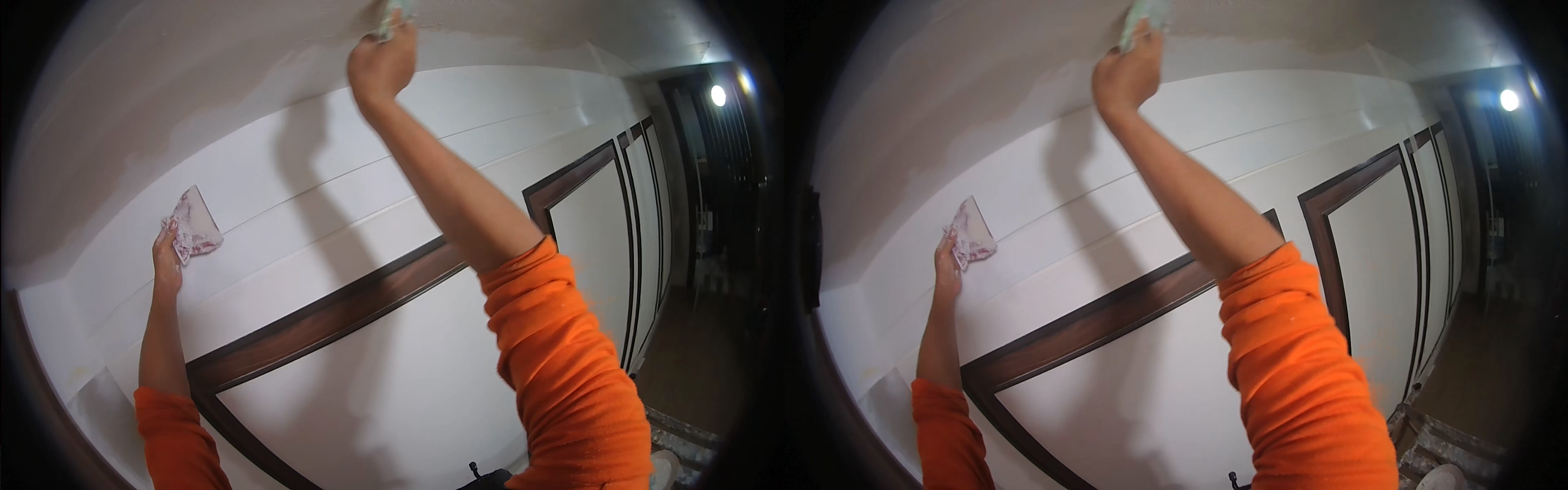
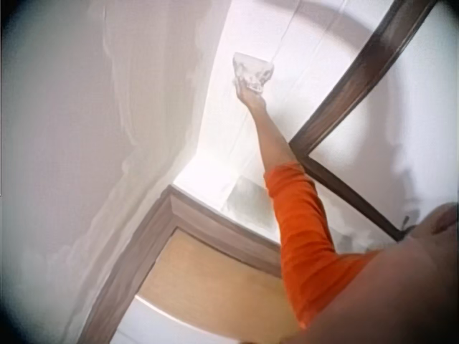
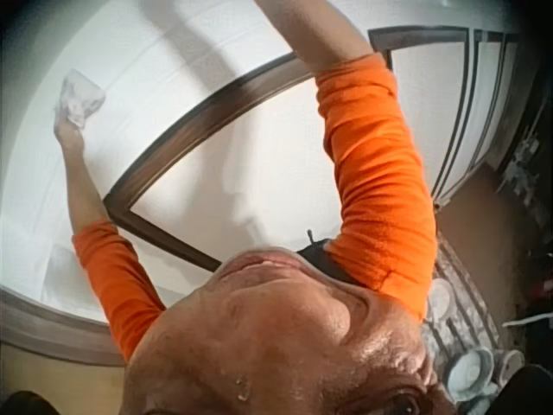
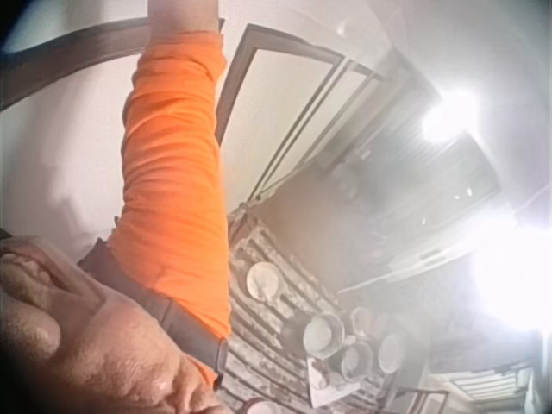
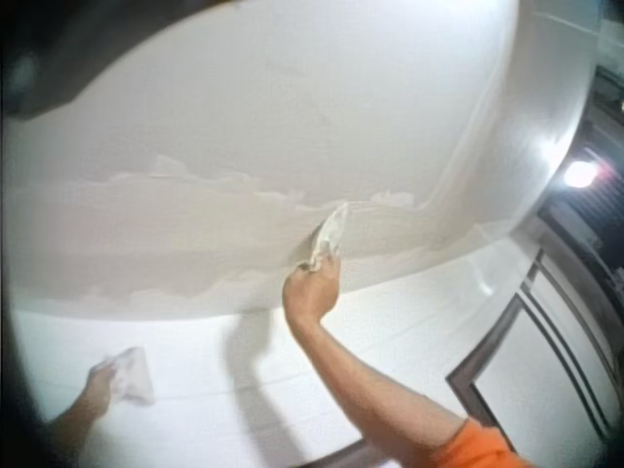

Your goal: The person applies plaster to the ceiling using a trowel and a hawk. They repeatedly scoop plaster from a bucket, spread it on the hawk, and smooth it onto the ceiling surface.

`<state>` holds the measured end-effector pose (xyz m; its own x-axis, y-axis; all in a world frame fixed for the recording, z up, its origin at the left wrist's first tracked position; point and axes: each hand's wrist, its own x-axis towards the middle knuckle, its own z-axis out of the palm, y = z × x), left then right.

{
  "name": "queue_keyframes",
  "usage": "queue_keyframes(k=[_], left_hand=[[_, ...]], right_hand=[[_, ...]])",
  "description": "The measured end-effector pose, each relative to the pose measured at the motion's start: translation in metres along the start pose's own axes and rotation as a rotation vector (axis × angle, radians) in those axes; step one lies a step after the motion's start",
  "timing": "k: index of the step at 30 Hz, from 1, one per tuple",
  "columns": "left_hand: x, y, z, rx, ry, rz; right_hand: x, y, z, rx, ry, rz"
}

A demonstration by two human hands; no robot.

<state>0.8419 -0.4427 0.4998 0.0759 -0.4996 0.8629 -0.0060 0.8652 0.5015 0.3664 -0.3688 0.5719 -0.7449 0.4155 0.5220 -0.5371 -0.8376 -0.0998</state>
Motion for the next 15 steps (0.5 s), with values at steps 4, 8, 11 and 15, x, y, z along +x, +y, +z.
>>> queue_keyframes(k=[4, 8, 11, 15], left_hand=[[-0.001, 0.005, -0.01, -0.005, -0.023, -0.028], [-0.005, 0.014, -0.011, 0.022, 0.004, -0.014], [-0.018, 0.033, -0.024, 0.06, 0.031, -0.015], [0.011, -0.011, 0.004, -0.126, -0.029, 0.02]], right_hand=[[-0.038, -0.01, -0.036, 0.282, -0.268, 0.247], [0.02, 0.094, -0.069, 0.249, -0.149, 0.22], [0.091, 0.145, -0.078, 0.172, 0.114, 0.405], [0.283, 0.267, -0.117, 0.003, 0.087, 0.148]])
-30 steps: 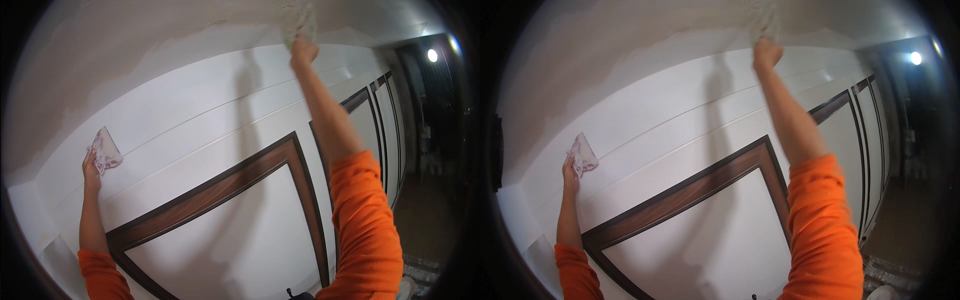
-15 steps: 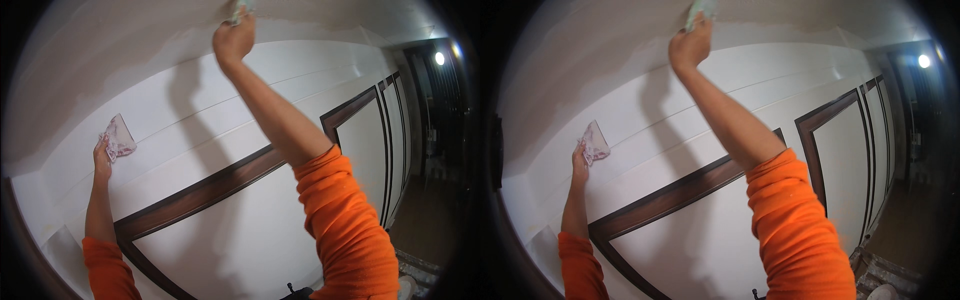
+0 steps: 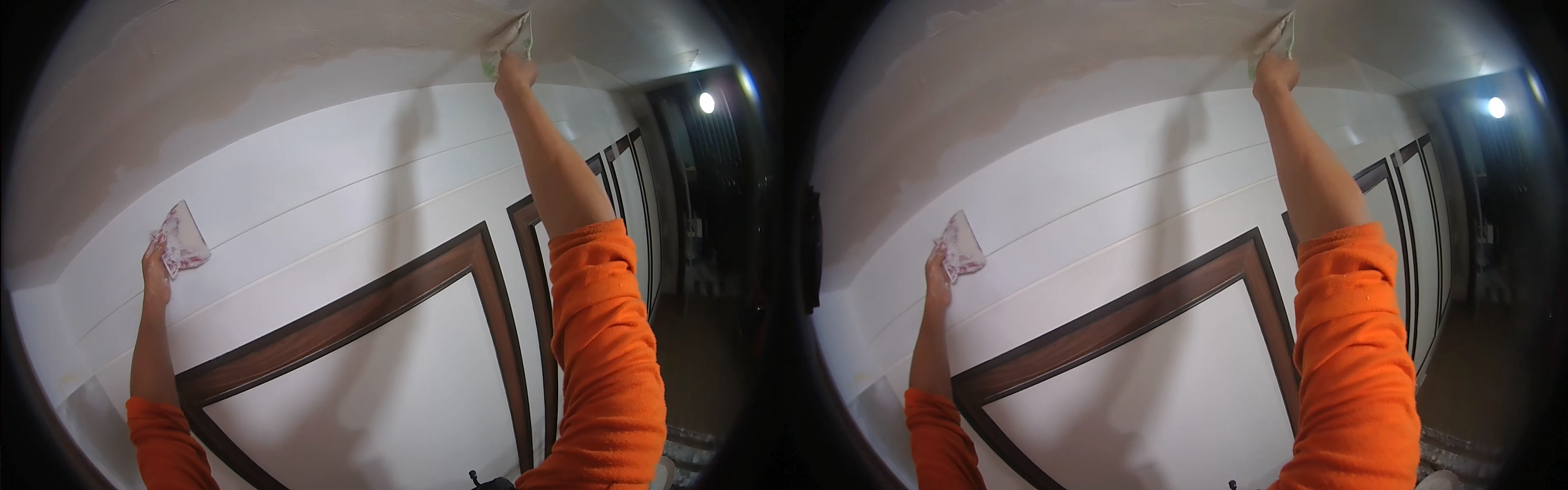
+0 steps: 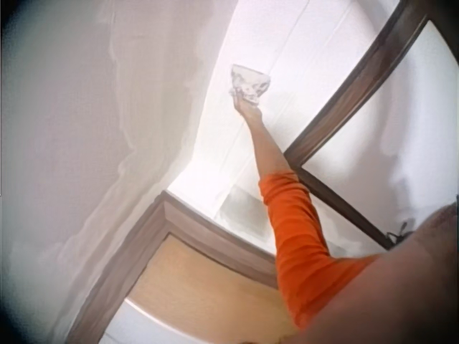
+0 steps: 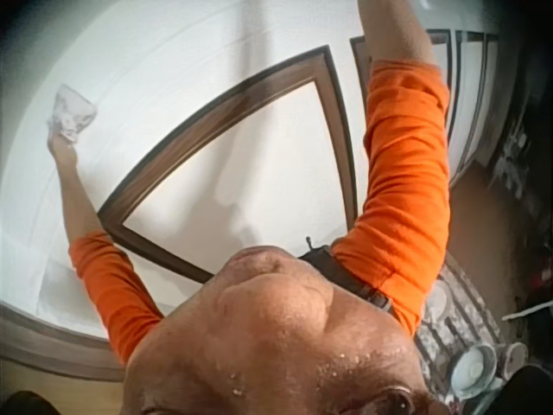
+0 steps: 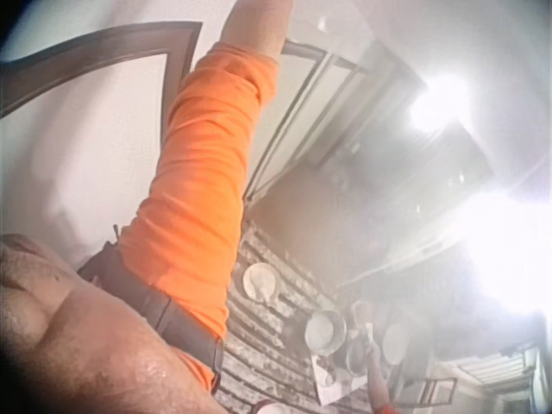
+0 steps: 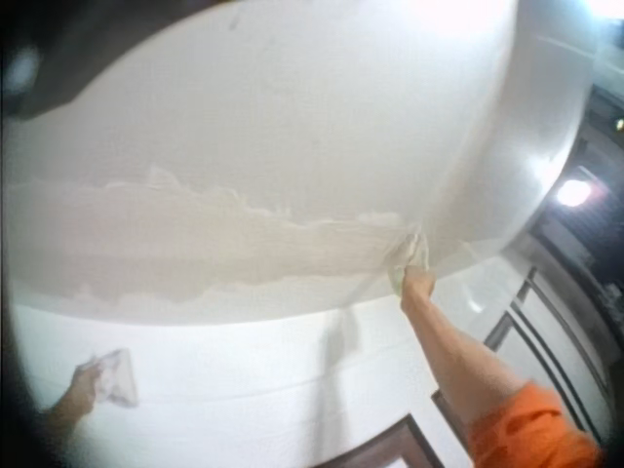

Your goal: The person applies plaster to the ceiling using a trowel and a hawk. They repeatedly scoop plaster from a bucket, spread it on the hawk, and smooth it onto the ceiling surface.

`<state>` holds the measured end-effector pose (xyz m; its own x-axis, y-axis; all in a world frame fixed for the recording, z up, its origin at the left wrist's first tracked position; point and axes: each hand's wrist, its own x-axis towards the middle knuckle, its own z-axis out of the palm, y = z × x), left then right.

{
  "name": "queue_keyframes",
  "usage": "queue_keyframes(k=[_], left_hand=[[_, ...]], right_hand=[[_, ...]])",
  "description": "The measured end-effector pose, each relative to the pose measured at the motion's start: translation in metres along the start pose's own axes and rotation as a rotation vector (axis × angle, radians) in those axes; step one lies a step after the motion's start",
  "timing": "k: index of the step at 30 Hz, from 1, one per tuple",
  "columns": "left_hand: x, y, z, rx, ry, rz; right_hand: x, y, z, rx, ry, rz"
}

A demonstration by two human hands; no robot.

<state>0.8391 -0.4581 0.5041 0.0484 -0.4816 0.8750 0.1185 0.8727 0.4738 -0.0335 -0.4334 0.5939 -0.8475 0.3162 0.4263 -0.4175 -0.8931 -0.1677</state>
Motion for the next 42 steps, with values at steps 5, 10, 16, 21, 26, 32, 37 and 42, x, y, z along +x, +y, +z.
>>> queue_keyframes(k=[5, 10, 16, 21, 26, 32, 37, 42], left_hand=[[-0.026, 0.03, -0.014, 0.187, 0.042, -0.032], [-0.011, 0.012, -0.017, 0.14, 0.074, -0.018], [-0.013, 0.023, -0.016, 0.122, 0.021, -0.055], [-0.008, 0.013, -0.017, 0.102, 0.043, -0.003], [-0.009, 0.008, -0.005, 0.097, 0.053, 0.0], [-0.021, 0.031, -0.025, 0.121, 0.084, -0.024], [0.018, -0.027, 0.025, -0.01, -0.044, 0.017], [-0.021, 0.02, -0.017, 0.159, 0.111, 0.018]], right_hand=[[-0.215, -0.099, 0.085, -0.056, -0.175, 0.211], [-0.298, -0.241, 0.074, -0.056, -0.134, -0.043], [-0.281, -0.159, 0.004, -0.003, -0.174, -0.034], [-0.167, -0.143, 0.029, -0.117, -0.009, 0.025], [-0.221, -0.207, 0.079, -0.314, 0.055, 0.018], [-0.269, -0.147, 0.012, 0.187, -0.201, -0.058], [-0.014, -0.051, -0.018, -0.363, -0.036, -0.289], [-0.166, -0.126, 0.019, 0.258, -0.078, 0.277]])
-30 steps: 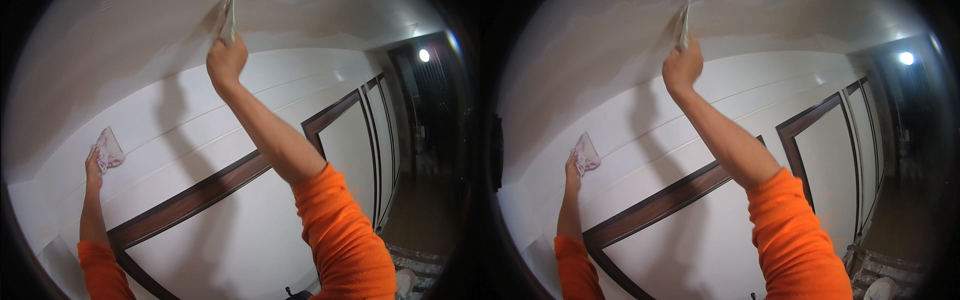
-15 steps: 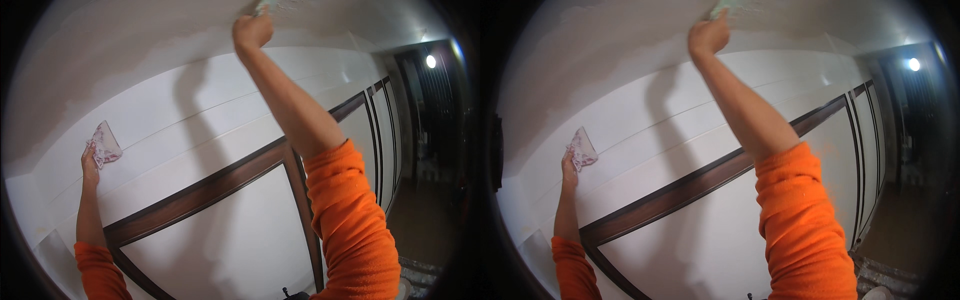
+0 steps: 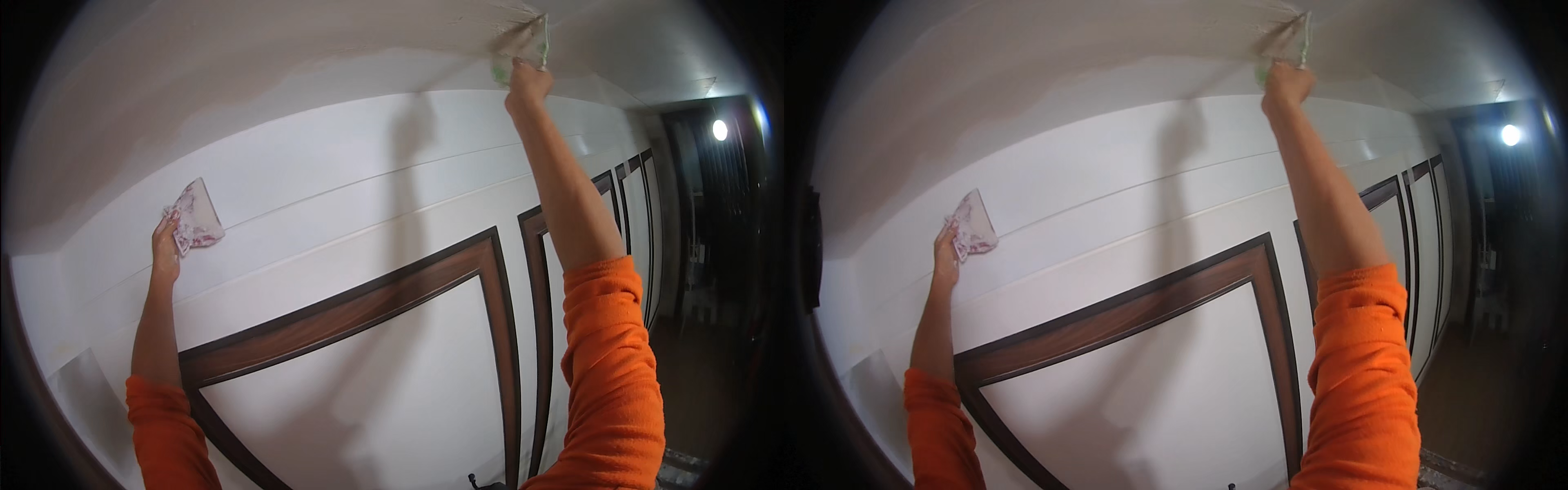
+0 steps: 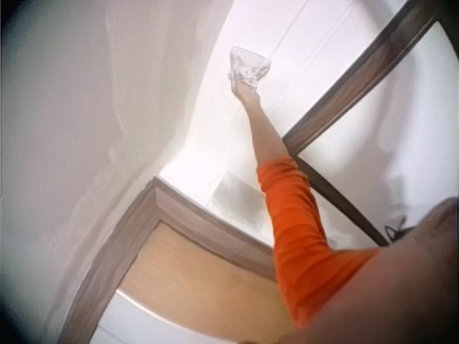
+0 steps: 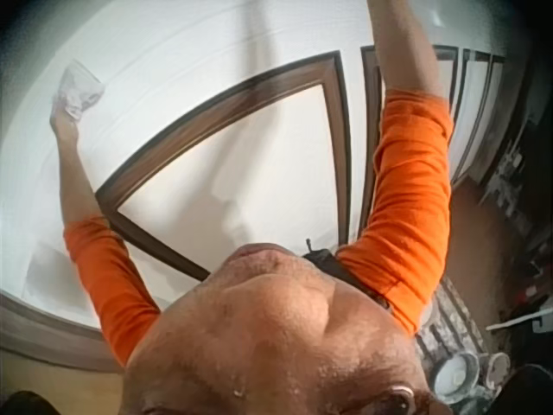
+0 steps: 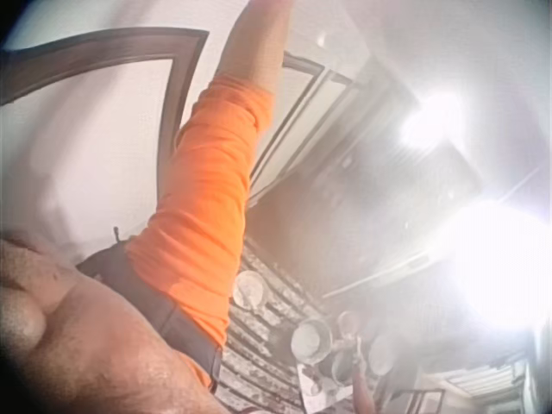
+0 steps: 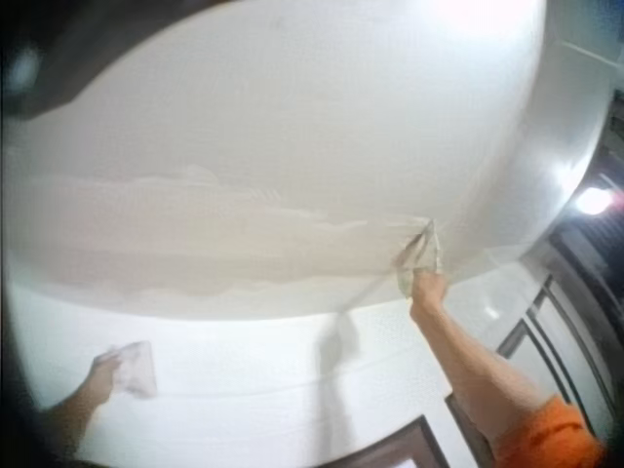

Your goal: The person applies plaster to the ceiling using a trowel and a hawk. They repeatedly scoop plaster from a bucket, spread it on the hawk, and smooth it onto the ceiling surface.

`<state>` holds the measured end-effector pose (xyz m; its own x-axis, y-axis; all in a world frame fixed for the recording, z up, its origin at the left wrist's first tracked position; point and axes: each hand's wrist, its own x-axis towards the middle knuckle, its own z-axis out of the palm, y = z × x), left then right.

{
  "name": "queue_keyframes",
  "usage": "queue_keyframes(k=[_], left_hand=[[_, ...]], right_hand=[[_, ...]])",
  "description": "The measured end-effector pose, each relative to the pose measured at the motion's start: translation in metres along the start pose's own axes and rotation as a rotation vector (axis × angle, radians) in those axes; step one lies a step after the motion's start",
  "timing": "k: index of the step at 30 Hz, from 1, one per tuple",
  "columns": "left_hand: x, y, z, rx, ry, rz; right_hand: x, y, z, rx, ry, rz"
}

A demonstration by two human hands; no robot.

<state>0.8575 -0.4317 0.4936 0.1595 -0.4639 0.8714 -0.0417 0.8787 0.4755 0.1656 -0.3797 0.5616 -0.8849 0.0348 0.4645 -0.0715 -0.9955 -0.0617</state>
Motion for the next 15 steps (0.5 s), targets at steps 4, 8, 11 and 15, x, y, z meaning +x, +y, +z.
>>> queue_keyframes(k=[4, 8, 11, 15], left_hand=[[0.005, 0.002, 0.001, -0.003, -0.013, -0.022], [-0.002, 0.005, 0.025, -0.059, -0.051, -0.041], [0.0, 0.008, 0.025, -0.032, -0.085, -0.067], [0.006, 0.006, 0.008, -0.016, -0.07, -0.042]], right_hand=[[-0.083, -0.029, 0.042, -0.296, -0.105, -0.156], [-0.184, -0.047, 0.094, -0.261, -0.133, -0.437], [-0.27, -0.064, 0.117, -0.191, -0.202, -0.455], [-0.303, -0.066, 0.094, -0.024, -0.365, -0.151]])
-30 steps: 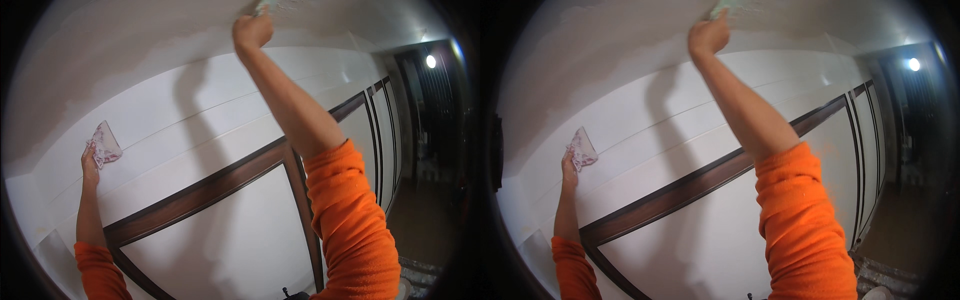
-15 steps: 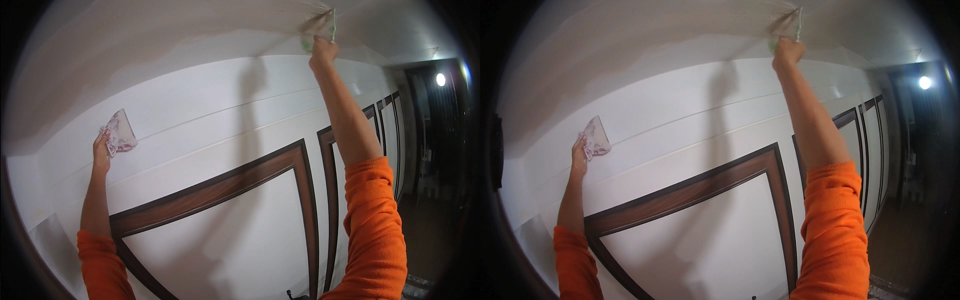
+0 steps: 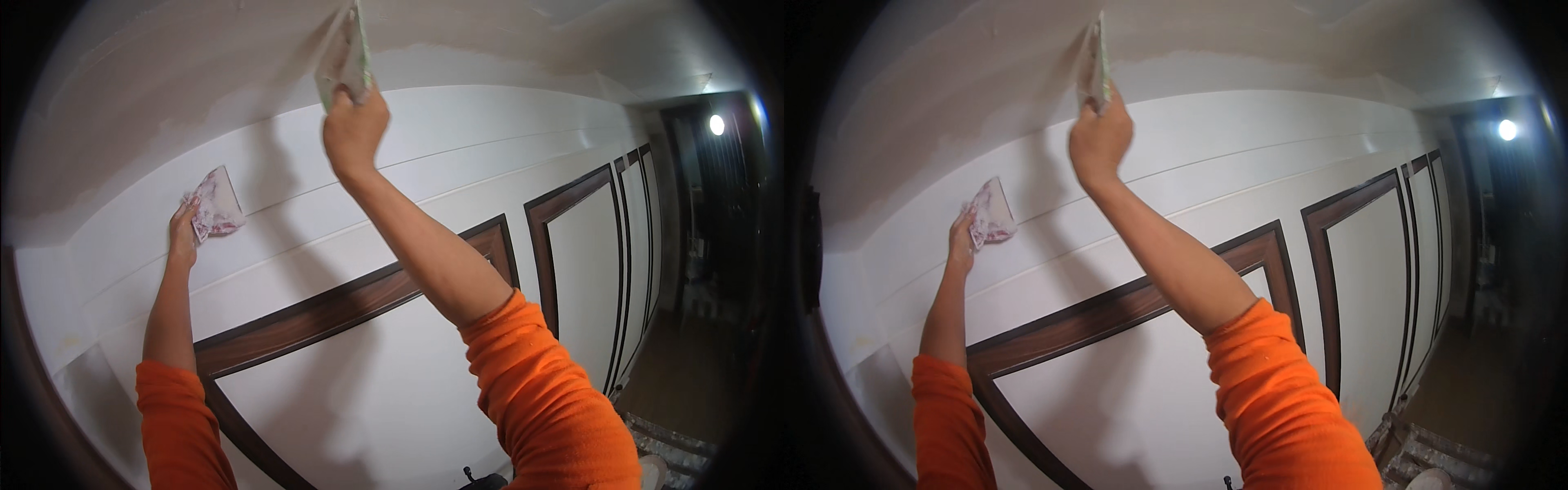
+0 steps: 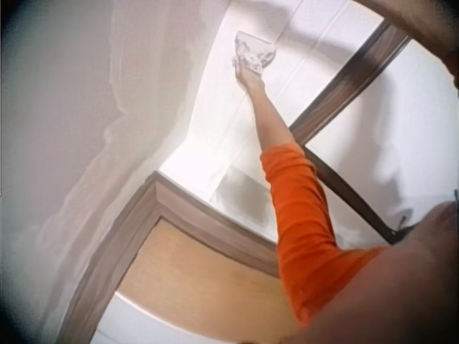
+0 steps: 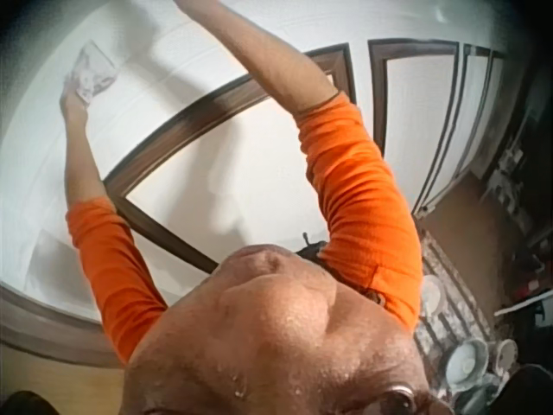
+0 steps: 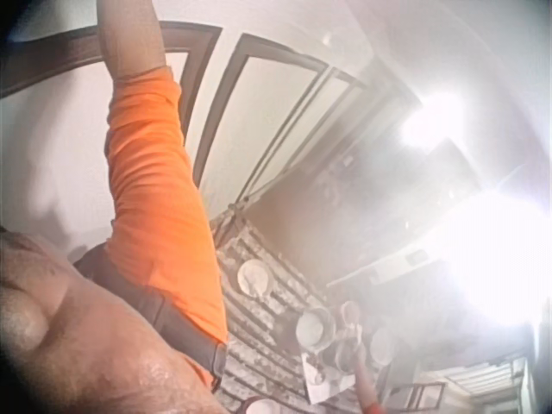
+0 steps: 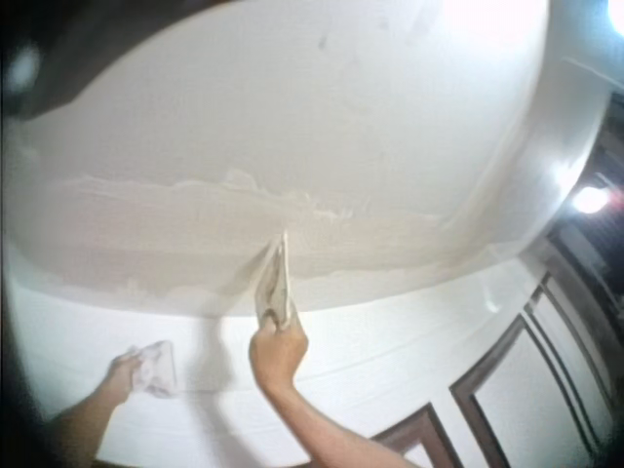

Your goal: The person applies plaster to the ceiling using a trowel and a hawk. They repeatedly scoop plaster from a bucket, spread it on the hawk, and smooth it onto the ceiling surface.

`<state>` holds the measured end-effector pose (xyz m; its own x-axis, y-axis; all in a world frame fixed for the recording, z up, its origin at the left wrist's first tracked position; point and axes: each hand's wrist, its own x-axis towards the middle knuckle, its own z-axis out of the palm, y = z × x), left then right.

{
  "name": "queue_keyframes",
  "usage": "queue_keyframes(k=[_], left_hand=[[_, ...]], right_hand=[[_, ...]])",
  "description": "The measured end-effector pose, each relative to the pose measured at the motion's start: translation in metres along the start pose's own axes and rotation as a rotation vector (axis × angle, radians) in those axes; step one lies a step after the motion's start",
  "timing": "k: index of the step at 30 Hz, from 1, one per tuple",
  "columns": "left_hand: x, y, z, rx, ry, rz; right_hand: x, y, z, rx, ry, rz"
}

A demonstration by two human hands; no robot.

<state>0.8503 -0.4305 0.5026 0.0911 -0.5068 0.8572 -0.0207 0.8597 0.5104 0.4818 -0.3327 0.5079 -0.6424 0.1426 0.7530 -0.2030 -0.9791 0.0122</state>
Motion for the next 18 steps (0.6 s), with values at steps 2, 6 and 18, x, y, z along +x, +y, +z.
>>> queue_keyframes(k=[2, 6, 18], left_hand=[[-0.004, 0.005, 0.001, 0.017, -0.041, -0.033], [-0.007, 0.006, -0.001, 0.008, -0.011, 0.013], [-0.011, 0.005, 0.014, -0.009, -0.042, 0.039]], right_hand=[[0.014, 0.044, -0.029, 0.002, 0.112, -0.049], [0.113, 0.117, -0.115, 0.143, 0.348, 0.269], [0.199, 0.136, -0.145, 0.238, 0.356, 0.225]])
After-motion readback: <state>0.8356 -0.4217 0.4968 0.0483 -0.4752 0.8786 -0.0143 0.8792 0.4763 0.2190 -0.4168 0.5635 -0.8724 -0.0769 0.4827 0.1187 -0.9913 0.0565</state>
